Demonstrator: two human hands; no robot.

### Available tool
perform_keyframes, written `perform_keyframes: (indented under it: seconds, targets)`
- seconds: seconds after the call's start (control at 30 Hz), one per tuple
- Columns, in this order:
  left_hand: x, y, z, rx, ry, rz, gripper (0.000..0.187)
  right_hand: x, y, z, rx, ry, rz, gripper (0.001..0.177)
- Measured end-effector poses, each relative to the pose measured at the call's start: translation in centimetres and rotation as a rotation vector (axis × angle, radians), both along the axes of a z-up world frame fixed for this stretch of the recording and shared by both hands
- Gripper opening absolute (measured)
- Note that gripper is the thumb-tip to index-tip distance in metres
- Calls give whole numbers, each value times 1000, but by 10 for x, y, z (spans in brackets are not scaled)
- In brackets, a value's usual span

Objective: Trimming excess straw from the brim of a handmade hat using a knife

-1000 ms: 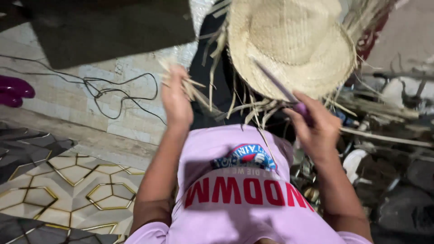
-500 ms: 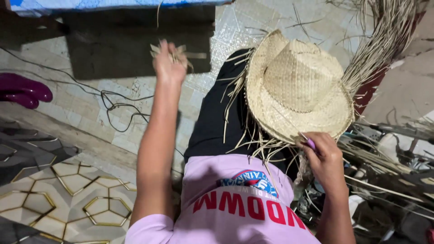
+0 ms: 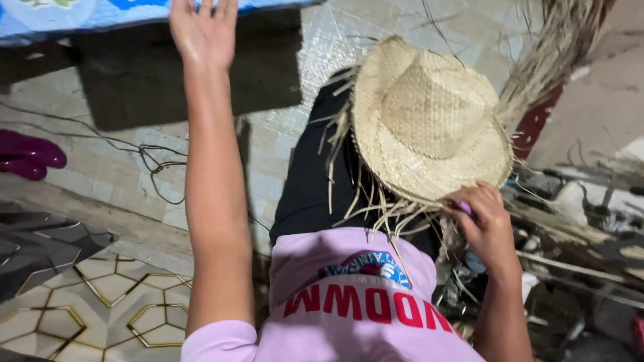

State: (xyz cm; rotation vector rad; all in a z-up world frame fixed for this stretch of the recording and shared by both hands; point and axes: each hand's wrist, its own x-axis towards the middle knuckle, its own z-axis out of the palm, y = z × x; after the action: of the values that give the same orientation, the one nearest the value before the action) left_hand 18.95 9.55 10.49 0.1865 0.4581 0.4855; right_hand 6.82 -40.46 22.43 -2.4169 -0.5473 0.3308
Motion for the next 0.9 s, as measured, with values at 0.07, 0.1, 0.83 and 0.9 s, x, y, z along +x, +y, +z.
perform_keyframes:
  seconds: [0.07,0.1,0.83,0.9]
  targets:
    - [-18,-24,-13,145,-3,-172,33,-5,-11,-9,61,17,-80,21]
    - [-26,-42,-1,135,5,-193,33,-4,-9,-8,51,27,-100,21]
    - [-147,-208,108,1743,95,-1246,25,-52,83,-3,184,-403,-53,18]
    - [-154,-208,96,1714,245,-1314,27,-53,86,1,167,-364,-37,21]
